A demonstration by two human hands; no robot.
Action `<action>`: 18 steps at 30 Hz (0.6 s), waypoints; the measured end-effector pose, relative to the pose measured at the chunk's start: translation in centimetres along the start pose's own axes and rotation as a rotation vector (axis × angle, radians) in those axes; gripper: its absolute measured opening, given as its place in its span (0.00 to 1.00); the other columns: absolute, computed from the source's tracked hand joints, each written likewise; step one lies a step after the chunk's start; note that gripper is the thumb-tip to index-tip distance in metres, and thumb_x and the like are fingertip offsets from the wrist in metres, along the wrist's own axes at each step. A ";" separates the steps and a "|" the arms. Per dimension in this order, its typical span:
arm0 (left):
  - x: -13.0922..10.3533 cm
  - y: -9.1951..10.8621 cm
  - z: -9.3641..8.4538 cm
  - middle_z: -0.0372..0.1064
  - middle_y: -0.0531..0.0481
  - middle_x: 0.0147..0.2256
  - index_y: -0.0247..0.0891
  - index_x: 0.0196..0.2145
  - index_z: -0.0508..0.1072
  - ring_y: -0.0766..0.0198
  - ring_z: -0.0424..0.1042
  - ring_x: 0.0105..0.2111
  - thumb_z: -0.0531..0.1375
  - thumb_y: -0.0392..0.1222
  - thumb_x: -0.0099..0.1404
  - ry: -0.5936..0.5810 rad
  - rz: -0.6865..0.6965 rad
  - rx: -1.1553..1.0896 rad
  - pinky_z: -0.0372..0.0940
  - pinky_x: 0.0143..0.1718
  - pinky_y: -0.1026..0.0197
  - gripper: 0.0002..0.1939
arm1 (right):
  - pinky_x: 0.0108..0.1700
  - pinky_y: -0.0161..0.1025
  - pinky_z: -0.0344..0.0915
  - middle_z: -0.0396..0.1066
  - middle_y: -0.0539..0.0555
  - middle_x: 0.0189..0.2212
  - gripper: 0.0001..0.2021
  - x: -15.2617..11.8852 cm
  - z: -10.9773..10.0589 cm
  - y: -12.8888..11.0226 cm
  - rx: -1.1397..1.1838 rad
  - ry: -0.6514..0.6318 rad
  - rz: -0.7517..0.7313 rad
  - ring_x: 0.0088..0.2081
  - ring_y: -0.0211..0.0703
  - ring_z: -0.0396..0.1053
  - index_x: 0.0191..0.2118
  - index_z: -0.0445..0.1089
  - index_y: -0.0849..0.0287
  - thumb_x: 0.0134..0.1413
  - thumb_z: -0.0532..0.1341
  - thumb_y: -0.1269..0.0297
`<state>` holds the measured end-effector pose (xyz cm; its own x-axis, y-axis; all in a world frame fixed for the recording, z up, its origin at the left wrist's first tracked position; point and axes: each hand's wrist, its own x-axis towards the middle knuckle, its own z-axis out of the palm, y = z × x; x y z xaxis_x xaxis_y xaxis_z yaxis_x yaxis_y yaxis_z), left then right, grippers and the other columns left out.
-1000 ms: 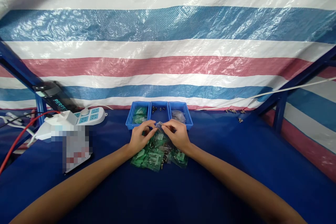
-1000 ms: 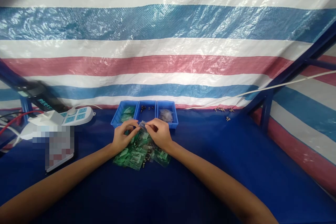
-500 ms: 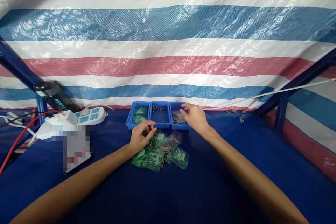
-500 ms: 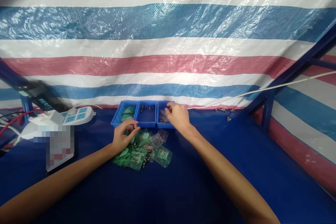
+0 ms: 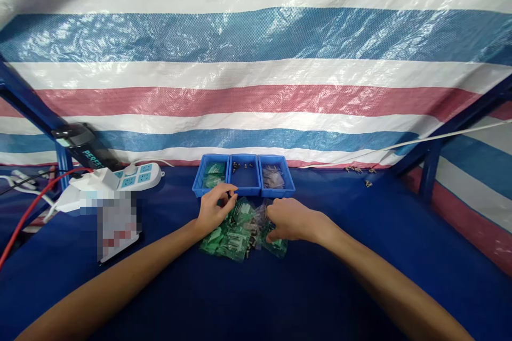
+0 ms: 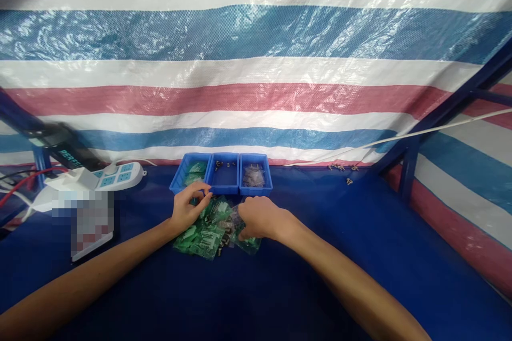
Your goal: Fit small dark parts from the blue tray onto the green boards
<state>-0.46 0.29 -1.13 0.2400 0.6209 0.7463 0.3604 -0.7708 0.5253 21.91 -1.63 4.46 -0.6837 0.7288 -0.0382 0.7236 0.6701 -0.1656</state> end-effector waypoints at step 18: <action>0.0 -0.1 0.0 0.67 0.51 0.29 0.38 0.39 0.71 0.69 0.65 0.23 0.58 0.36 0.64 0.013 0.011 0.031 0.63 0.26 0.65 0.05 | 0.25 0.35 0.52 0.68 0.59 0.41 0.08 2.2 1.2 -1.0 -0.175 0.002 -0.156 0.24 0.34 0.65 0.39 0.69 0.64 0.56 0.54 0.74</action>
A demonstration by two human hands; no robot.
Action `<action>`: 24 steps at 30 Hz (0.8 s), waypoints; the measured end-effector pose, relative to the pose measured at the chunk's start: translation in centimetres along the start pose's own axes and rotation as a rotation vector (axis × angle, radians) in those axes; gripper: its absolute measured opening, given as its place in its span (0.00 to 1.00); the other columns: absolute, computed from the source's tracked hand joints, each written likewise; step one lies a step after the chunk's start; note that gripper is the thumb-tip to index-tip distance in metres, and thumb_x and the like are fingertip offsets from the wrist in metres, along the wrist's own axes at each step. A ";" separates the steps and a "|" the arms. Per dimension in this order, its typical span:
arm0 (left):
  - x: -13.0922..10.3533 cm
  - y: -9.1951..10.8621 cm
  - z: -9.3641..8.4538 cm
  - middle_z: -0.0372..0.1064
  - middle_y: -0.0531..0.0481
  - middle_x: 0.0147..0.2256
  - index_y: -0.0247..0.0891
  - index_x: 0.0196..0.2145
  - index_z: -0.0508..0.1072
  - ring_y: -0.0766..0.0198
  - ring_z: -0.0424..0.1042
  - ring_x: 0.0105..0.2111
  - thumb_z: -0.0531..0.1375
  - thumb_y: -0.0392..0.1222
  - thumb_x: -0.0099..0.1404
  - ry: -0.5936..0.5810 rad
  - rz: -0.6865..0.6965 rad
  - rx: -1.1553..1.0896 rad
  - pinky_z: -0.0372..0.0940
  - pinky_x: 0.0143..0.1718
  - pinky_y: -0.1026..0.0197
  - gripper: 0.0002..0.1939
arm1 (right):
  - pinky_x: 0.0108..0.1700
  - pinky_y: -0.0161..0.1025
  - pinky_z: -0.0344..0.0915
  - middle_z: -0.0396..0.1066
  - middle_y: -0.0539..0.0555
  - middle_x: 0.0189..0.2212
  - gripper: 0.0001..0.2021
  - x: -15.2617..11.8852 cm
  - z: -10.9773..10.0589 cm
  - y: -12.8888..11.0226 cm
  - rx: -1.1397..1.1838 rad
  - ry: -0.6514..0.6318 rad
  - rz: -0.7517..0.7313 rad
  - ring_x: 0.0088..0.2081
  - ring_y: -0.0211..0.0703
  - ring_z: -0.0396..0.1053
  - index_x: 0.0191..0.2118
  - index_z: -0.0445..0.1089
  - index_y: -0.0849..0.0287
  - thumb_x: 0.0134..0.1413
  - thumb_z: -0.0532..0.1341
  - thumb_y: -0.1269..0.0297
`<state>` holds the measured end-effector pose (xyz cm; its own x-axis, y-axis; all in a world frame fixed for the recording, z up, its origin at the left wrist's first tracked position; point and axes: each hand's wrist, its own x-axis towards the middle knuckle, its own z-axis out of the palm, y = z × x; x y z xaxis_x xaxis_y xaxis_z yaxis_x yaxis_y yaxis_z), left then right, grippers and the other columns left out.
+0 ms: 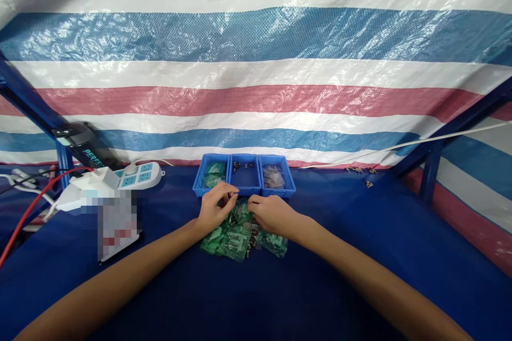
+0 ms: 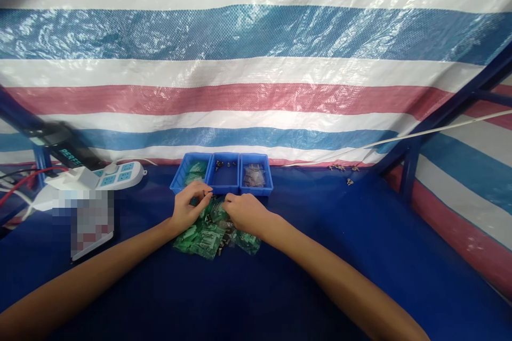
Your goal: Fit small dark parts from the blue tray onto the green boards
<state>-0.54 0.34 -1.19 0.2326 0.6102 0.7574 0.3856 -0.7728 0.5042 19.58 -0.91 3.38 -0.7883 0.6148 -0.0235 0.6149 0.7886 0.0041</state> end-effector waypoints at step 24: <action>0.0 0.4 -0.1 0.55 0.56 0.17 0.35 0.22 0.65 0.71 0.57 0.17 0.56 0.43 0.65 -0.103 -0.032 0.091 0.52 0.19 0.67 0.15 | 0.25 0.32 0.63 0.65 0.48 0.21 0.08 1.0 1.7 -0.3 0.857 0.812 0.216 0.22 0.36 0.65 0.40 0.65 0.58 0.59 0.55 0.61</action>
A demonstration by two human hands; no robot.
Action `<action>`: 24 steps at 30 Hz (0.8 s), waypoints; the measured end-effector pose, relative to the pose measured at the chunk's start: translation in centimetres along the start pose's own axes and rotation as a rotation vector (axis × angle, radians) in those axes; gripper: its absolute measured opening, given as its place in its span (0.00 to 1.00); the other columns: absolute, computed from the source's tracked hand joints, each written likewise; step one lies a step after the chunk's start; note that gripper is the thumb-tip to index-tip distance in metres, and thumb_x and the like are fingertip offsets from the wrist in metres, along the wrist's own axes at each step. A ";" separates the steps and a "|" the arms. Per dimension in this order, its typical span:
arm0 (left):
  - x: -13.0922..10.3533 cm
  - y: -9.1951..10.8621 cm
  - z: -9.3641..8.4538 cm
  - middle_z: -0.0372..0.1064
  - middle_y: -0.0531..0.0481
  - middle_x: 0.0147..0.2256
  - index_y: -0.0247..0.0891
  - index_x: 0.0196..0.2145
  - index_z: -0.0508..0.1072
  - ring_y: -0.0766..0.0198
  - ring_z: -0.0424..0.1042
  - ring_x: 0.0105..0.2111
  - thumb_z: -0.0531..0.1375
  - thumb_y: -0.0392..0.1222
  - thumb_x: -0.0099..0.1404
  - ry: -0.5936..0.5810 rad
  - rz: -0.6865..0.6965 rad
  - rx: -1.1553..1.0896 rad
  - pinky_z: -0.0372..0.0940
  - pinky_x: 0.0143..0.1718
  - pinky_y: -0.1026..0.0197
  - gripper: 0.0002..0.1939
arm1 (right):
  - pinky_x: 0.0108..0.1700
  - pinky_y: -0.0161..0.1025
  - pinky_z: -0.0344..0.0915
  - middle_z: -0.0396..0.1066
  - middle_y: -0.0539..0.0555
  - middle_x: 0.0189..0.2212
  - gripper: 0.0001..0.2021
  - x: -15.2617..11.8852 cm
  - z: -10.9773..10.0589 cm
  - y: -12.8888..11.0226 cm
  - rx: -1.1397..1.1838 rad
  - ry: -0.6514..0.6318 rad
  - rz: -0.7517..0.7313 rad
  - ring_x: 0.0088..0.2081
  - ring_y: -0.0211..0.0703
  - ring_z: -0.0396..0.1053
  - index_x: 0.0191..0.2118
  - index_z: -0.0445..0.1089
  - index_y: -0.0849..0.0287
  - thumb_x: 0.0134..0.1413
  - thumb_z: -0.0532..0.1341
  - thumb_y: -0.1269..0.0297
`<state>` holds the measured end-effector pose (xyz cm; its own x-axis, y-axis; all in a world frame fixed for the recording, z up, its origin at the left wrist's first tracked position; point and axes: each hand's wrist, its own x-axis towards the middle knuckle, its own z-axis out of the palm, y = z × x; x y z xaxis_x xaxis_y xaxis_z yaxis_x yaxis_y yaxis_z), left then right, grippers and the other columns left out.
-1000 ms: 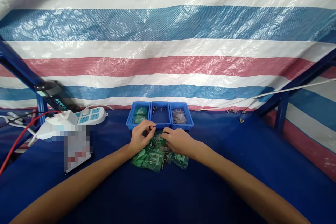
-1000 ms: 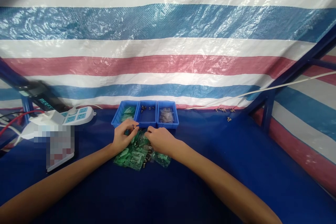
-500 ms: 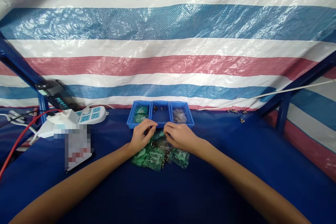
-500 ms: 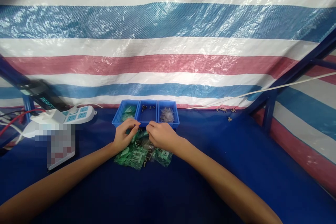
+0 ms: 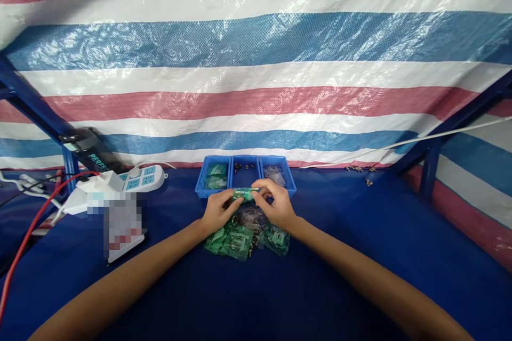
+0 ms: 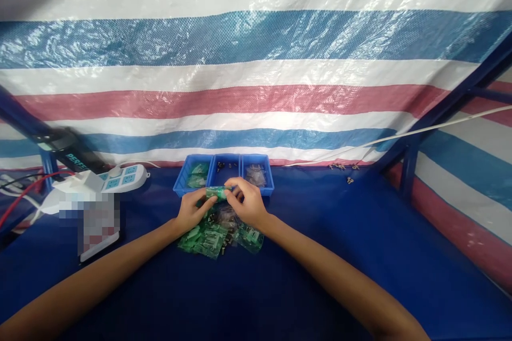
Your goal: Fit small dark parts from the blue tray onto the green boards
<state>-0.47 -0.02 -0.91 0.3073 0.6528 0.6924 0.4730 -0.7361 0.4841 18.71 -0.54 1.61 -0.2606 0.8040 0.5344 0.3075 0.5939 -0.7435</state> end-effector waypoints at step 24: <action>0.3 -0.1 0.0 0.60 0.55 0.14 0.35 0.19 0.68 0.70 0.60 0.15 0.57 0.51 0.64 -0.015 -0.040 0.042 0.53 0.19 0.66 0.21 | 0.25 0.33 0.58 0.60 0.49 0.22 0.08 -1.7 2.0 2.7 0.009 0.067 -0.070 0.22 0.35 0.59 0.32 0.64 0.59 0.61 0.56 0.61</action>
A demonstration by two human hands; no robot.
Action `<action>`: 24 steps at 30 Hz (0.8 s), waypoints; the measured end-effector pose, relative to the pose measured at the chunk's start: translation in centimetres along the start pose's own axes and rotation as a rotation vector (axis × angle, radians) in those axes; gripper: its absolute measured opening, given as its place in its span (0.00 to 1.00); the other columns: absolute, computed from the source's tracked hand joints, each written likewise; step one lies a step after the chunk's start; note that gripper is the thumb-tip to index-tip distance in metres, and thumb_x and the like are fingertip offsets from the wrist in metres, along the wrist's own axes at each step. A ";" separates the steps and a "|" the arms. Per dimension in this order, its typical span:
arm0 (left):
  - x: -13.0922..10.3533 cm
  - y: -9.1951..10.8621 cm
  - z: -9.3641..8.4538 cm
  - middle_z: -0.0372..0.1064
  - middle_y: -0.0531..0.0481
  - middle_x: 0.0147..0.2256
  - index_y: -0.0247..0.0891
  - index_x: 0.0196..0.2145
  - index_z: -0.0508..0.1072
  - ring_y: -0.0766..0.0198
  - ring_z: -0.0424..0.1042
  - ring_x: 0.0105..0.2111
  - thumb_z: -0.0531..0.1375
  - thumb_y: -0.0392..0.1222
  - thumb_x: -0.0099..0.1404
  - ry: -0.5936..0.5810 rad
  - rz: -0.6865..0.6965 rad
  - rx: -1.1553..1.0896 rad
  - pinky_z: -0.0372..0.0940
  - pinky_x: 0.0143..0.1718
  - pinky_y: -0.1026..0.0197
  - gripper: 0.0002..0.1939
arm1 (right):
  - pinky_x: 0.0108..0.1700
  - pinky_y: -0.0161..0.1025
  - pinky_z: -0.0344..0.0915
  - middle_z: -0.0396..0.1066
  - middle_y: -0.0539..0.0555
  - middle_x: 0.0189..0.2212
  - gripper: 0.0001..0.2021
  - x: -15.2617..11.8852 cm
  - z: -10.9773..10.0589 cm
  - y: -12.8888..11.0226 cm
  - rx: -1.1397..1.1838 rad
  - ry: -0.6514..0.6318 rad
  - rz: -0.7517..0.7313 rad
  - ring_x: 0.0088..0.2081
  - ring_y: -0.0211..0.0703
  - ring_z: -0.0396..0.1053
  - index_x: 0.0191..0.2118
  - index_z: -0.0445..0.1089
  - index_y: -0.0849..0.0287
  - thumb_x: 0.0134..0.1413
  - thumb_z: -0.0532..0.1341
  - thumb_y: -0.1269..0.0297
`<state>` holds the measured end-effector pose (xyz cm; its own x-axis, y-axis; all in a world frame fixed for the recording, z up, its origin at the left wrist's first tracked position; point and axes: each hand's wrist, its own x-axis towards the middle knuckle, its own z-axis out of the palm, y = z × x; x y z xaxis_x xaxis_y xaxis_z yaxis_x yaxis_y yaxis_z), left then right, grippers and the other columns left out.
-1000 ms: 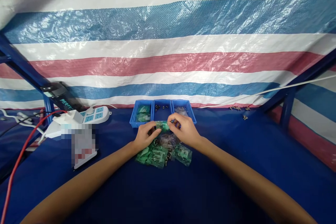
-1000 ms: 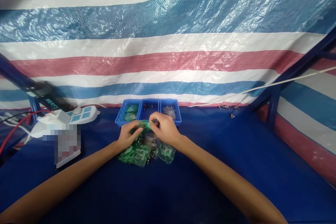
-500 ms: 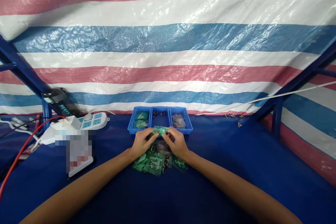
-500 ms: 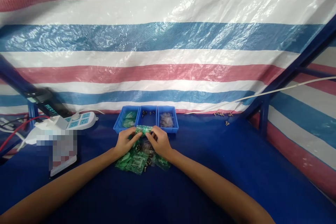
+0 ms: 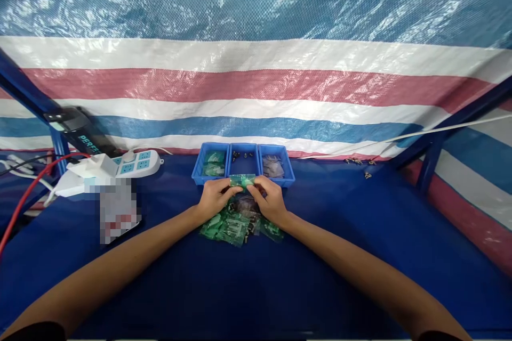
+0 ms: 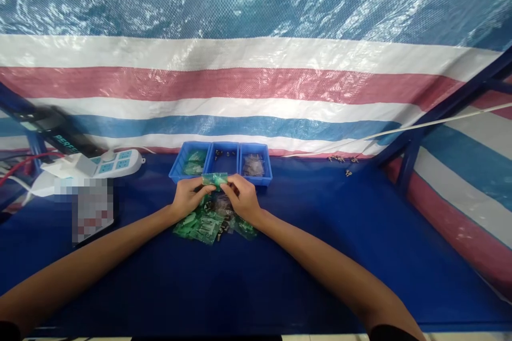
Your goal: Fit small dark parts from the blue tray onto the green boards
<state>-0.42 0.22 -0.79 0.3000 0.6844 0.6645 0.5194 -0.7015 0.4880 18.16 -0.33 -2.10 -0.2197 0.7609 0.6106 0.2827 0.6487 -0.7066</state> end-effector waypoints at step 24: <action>0.2 0.3 -0.2 0.62 0.53 0.19 0.34 0.28 0.70 0.69 0.61 0.19 0.55 0.47 0.66 -0.018 -0.018 -0.114 0.56 0.22 0.66 0.14 | 0.26 0.34 0.51 0.52 0.46 0.20 0.15 0.1 -0.3 -0.5 -0.077 -0.049 -0.036 0.22 0.35 0.53 0.24 0.55 0.58 0.61 0.55 0.61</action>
<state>-0.38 0.07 -0.40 0.3067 0.6996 0.6453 0.4304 -0.7067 0.5616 18.25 -0.59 -1.60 -0.2756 0.7382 0.6157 0.3445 0.6738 -0.6537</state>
